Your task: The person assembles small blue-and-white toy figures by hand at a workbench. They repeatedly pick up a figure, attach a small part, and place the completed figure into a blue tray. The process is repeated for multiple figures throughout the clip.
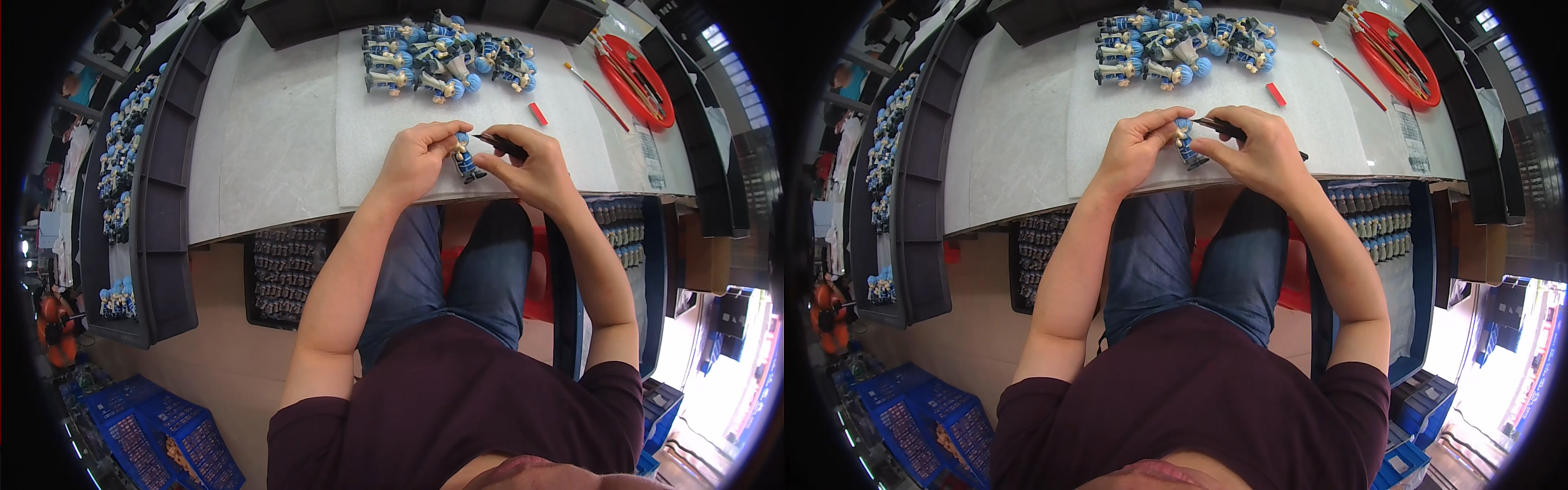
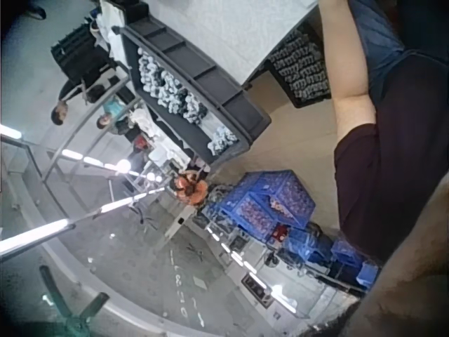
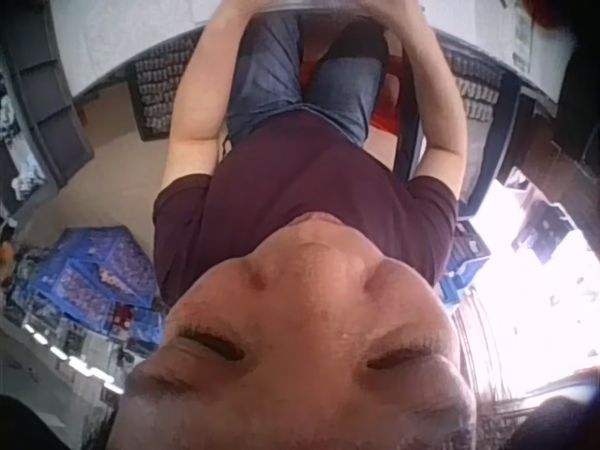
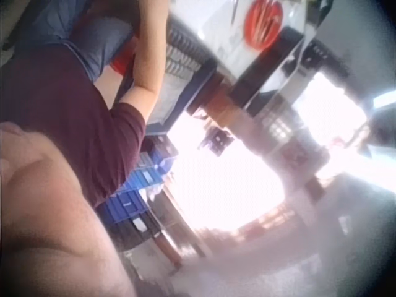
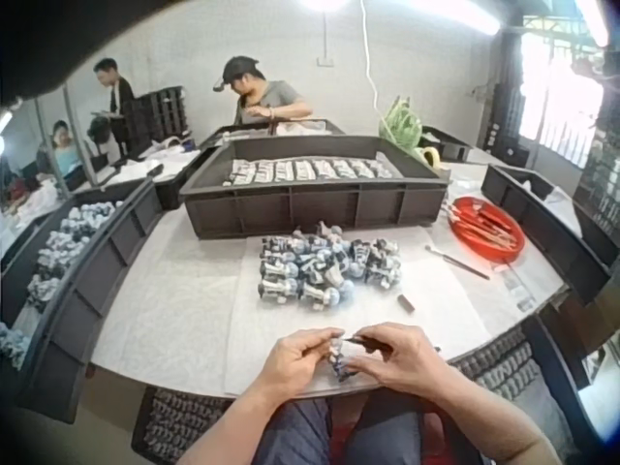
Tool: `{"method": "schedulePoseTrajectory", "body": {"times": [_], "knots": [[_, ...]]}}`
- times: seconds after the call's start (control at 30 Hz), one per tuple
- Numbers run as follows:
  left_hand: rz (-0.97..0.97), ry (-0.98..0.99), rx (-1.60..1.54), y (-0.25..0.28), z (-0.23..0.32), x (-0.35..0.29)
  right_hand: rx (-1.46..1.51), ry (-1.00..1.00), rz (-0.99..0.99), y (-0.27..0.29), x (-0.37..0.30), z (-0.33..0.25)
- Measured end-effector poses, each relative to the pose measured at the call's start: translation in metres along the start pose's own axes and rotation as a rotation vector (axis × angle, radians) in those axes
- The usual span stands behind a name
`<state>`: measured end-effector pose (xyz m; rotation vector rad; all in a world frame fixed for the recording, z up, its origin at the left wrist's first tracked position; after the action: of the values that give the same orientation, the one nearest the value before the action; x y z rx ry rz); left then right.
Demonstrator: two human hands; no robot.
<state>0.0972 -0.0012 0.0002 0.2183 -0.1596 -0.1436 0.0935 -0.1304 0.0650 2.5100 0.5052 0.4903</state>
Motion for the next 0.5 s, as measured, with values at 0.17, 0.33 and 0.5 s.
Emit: {"method": "schedulePoseTrajectory", "body": {"times": [0.17,0.33,0.5], "knots": [[0.032,0.016,-0.018,0.001,0.0,-0.001,-0.094,0.002,0.117,0.024,0.017,0.028],[0.006,0.086,-0.027,-0.002,0.005,-0.001,-0.415,-0.038,0.374,0.09,0.038,0.065],[-0.02,0.081,-0.035,-0.004,0.004,0.001,-0.654,-0.096,0.366,0.115,0.053,0.116]]}}
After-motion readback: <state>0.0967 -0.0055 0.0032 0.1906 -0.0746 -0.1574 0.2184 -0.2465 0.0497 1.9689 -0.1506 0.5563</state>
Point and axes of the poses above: each hand's wrist, its own x-axis towards the middle knuckle, its own y-axis out of the back of the hand, z = x × y, the point moved 9 cm from there along x, towards the middle knuckle, and after that the axes turned 11 degrees about x, right-handed, at the moved point
